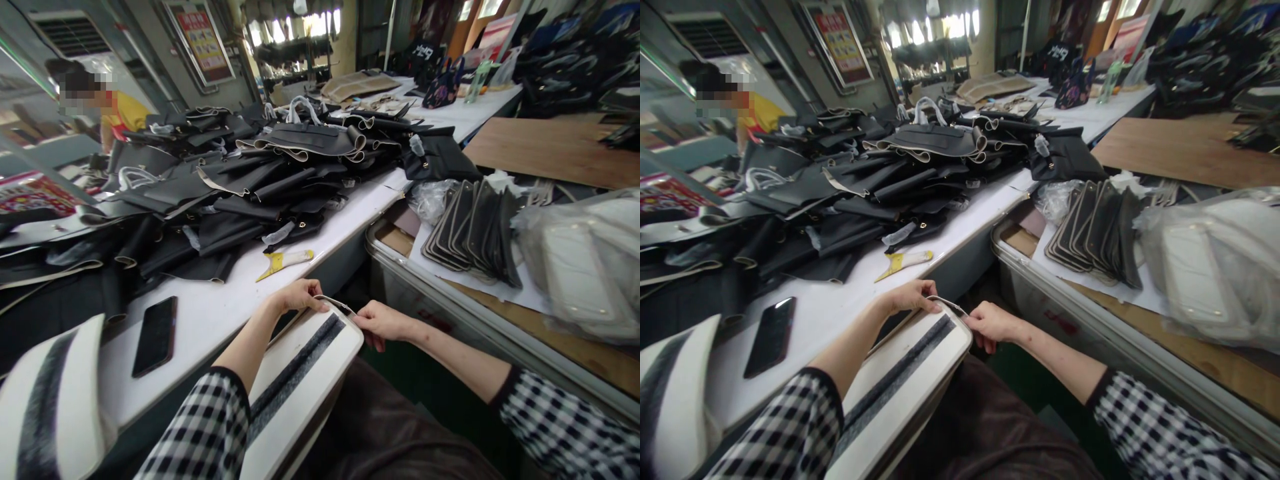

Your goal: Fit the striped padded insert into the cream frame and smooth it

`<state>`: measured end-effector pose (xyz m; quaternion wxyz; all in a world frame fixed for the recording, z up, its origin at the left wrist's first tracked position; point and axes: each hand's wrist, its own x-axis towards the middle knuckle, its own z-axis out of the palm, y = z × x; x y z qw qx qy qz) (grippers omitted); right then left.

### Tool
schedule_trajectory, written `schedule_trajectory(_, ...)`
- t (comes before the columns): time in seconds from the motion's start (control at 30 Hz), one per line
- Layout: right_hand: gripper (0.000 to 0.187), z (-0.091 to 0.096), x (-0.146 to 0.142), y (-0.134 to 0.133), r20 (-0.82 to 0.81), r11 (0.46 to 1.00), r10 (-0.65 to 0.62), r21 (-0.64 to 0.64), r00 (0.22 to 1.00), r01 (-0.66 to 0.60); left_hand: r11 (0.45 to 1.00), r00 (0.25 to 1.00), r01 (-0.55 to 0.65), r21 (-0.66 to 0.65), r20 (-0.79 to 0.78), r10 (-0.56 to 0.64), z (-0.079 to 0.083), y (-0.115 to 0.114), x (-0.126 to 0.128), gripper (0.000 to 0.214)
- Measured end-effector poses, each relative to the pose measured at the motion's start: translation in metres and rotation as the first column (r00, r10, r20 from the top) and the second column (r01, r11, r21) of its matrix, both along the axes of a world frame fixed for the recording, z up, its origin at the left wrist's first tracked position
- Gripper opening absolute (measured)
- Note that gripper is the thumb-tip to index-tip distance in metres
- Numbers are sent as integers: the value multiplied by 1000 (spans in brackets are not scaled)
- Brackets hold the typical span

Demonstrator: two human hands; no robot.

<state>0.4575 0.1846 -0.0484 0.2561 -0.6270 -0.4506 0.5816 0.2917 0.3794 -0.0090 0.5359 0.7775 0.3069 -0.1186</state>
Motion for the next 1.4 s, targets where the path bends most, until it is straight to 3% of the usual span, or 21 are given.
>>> schedule_trajectory(0.1, 44, 0, 2, 2, -89, 997, 64, -33, 994, -67, 1000, 1000, 6, -2, -1, -6, 0, 1, 0, 56)
schedule_trajectory(0.23, 42, -1, 4, -1, -108, 993, 106, 63, 989, -100, 1000, 1000, 13, 7, -5, -13, 0, 1, 0, 56)
schedule_trajectory(0.47, 33, 10, 18, -4, 118, 957, 176, 214, 977, -198, 997, 999, 47, 68, -28, -46, 1, -1, 1, 52)
schedule_trajectory(0.7, 28, 18, 19, 7, 233, 941, 236, 186, 944, -281, 965, 992, 112, 238, -77, -96, 7, 1, 0, 41)
schedule_trajectory(0.83, 27, 17, 14, 5, 270, 956, 186, 173, 945, -238, 884, 994, 108, 454, -38, -102, 28, -28, 2, 34)
schedule_trajectory(0.9, 27, 15, 12, 3, 280, 962, 159, 171, 947, -212, 785, 987, 125, 606, 7, -163, 37, -56, 2, 24)
schedule_trajectory(0.97, 25, 13, 11, 3, 281, 964, 146, 173, 949, -200, 634, 947, 226, 739, -16, -320, 40, -84, 0, 19)
schedule_trajectory(1.03, 24, 12, 12, 5, 278, 965, 144, 173, 950, -197, 560, 919, 288, 777, -61, -389, 39, -104, -4, 17)
schedule_trajectory(1.2, 24, 10, 19, 9, 258, 957, 191, 167, 947, -238, 632, 959, 197, 750, -15, -282, 36, -111, -15, 21)
schedule_trajectory(1.4, 22, 8, 23, 6, 214, 947, 256, 137, 943, -289, 609, 936, 290, 738, -86, -341, 40, -105, -9, 29)
